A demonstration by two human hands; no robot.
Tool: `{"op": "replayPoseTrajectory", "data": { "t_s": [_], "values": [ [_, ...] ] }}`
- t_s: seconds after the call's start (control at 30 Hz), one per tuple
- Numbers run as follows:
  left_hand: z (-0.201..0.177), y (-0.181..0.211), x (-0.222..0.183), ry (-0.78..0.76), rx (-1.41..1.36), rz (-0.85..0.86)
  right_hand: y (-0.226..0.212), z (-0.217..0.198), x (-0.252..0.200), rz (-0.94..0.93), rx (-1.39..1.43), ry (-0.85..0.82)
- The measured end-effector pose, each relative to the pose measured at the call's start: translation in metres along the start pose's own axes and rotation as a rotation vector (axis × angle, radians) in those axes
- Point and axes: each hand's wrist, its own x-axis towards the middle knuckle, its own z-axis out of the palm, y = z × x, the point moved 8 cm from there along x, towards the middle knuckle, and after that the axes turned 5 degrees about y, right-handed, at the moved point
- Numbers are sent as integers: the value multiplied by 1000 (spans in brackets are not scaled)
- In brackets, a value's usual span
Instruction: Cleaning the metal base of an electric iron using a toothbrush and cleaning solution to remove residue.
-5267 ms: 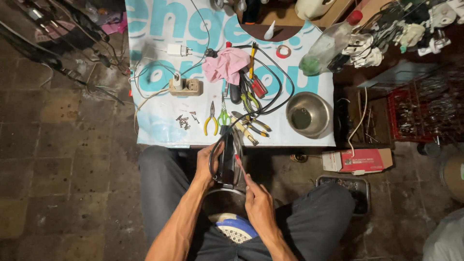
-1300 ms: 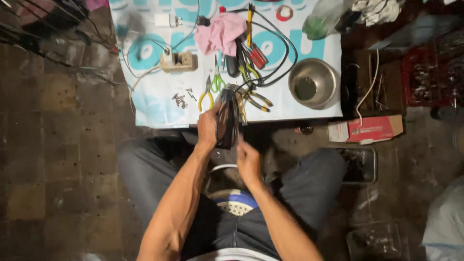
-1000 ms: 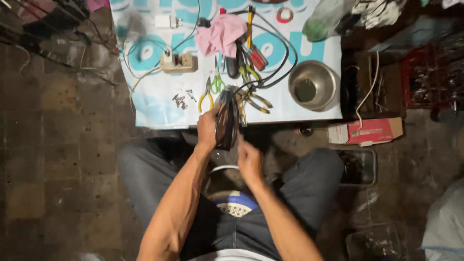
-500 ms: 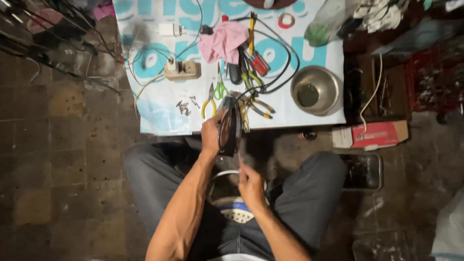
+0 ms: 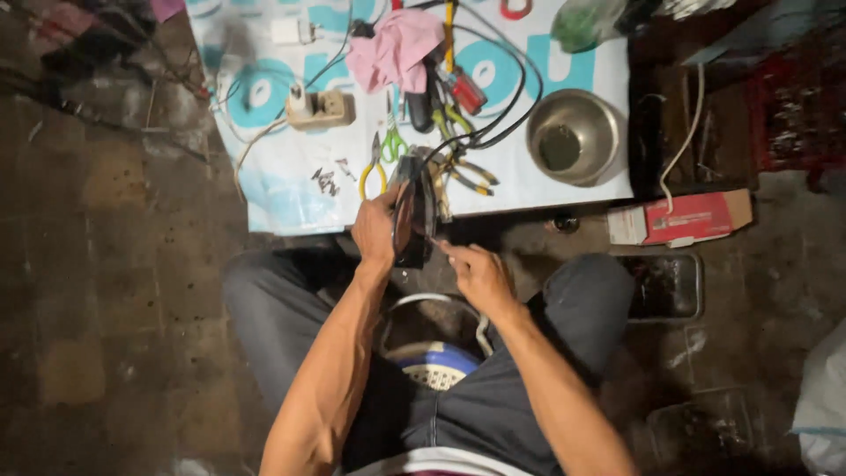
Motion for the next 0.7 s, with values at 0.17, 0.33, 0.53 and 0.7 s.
{"op": "replayPoseTrajectory", "data": {
  "t_s": [0.17, 0.33, 0.53, 0.7],
  "values": [
    [6, -7, 12, -25, 67, -88, 2, -33, 29, 77, -125, -259],
    [12, -15, 8, -70, 73, -126, -2, -21, 19, 200, 33, -296],
    [5, -9, 6, -65, 46, -142, 11, -6, 20, 76, 6, -281],
    [6, -4, 8, -63, 78, -142, 7, -24, 42, 4, 53, -261]
  ]
}}
